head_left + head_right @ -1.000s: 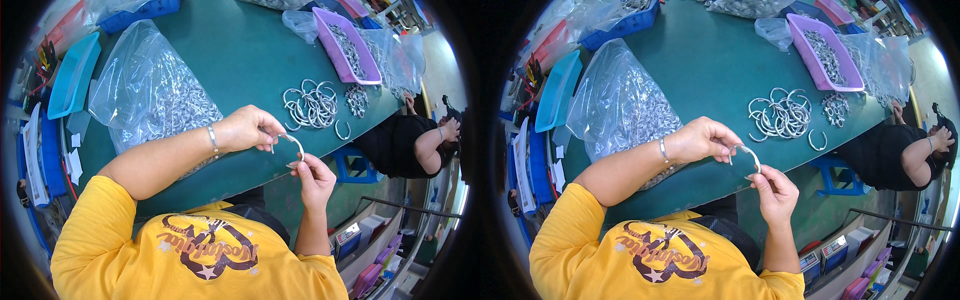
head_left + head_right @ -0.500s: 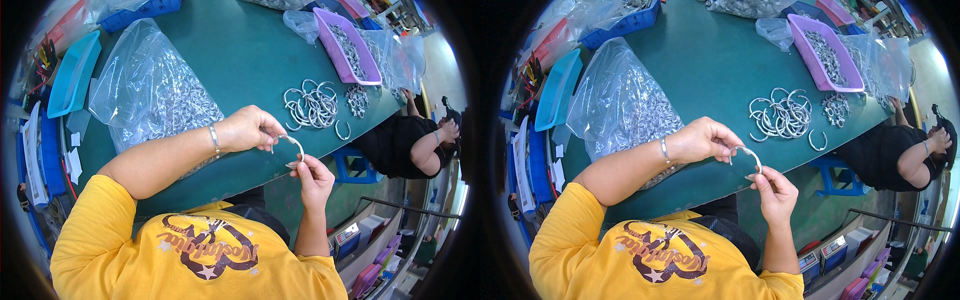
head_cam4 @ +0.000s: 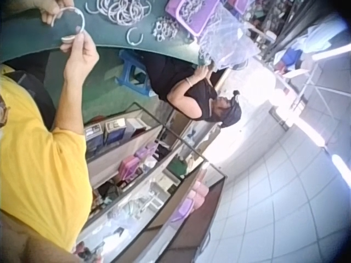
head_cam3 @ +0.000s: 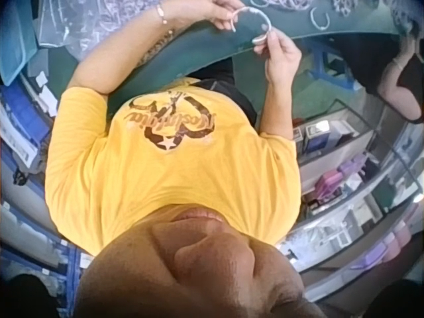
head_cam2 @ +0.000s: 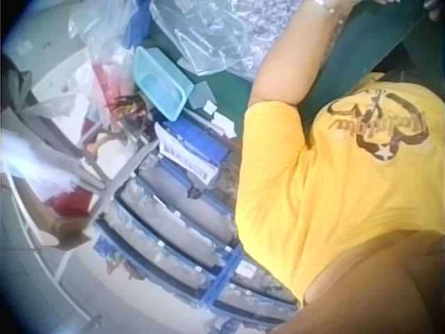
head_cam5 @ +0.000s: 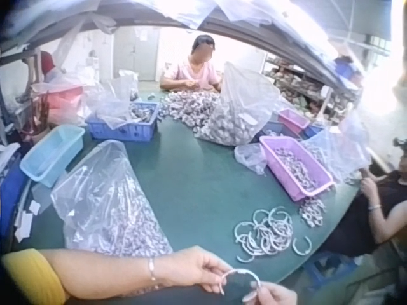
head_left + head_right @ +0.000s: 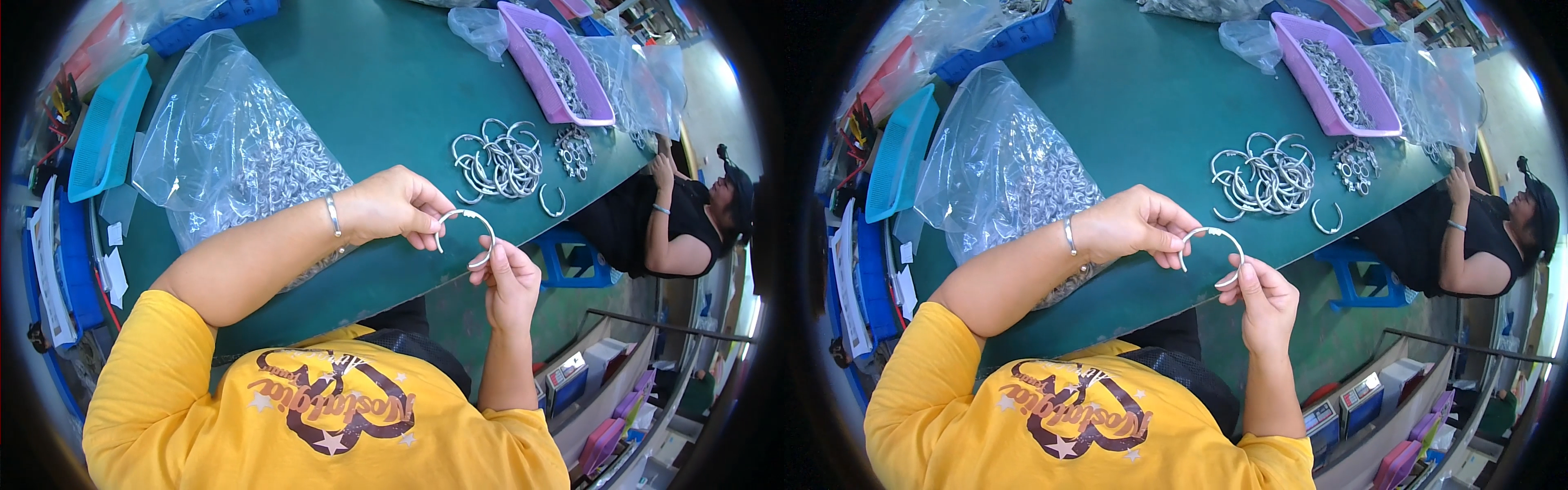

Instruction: The person sorts small metal rings and clips from plastic bags at a workbench, attaching the clips to the rings by hand. They then bring the parts to another worker who uses pliers to secure the components.

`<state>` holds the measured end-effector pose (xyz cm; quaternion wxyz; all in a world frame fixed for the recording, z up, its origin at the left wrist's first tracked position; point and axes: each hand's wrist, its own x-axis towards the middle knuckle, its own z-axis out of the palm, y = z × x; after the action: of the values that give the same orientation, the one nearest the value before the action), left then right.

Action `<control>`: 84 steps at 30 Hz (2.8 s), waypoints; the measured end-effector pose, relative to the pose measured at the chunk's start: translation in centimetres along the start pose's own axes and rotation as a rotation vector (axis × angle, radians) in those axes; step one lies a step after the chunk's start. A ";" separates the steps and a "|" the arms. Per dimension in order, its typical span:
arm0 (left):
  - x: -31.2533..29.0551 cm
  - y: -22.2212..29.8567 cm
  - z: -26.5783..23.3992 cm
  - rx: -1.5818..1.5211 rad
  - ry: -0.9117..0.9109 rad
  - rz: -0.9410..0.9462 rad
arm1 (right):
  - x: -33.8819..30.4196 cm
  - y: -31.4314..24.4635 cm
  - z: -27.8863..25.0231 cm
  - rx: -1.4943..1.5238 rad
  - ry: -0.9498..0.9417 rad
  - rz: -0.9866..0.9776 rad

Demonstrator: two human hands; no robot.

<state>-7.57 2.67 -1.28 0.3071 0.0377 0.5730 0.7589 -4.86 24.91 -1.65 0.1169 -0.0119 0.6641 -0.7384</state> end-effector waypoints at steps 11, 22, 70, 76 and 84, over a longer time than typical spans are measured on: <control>0.0 0.1 0.0 -0.043 -0.013 -0.031 | -0.1 0.2 0.1 -0.006 0.026 -0.012; 0.1 -0.1 -0.1 0.011 0.024 0.030 | -0.2 0.1 0.0 -0.109 0.031 -0.087; -0.3 -0.5 0.9 0.635 0.203 0.232 | -0.5 1.5 0.6 -0.285 -0.015 -0.210; 0.0 -1.5 0.2 0.918 0.232 0.225 | 4.0 1.3 -1.0 -0.916 0.157 -0.660; 0.1 -1.3 -0.1 0.990 0.255 0.307 | 8.3 0.7 -3.0 -1.283 0.231 -0.713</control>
<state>-7.15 2.86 -2.47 0.0660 0.1691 0.8831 0.4326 -13.35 26.27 -3.80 -0.2302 -0.2150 0.9289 -0.1950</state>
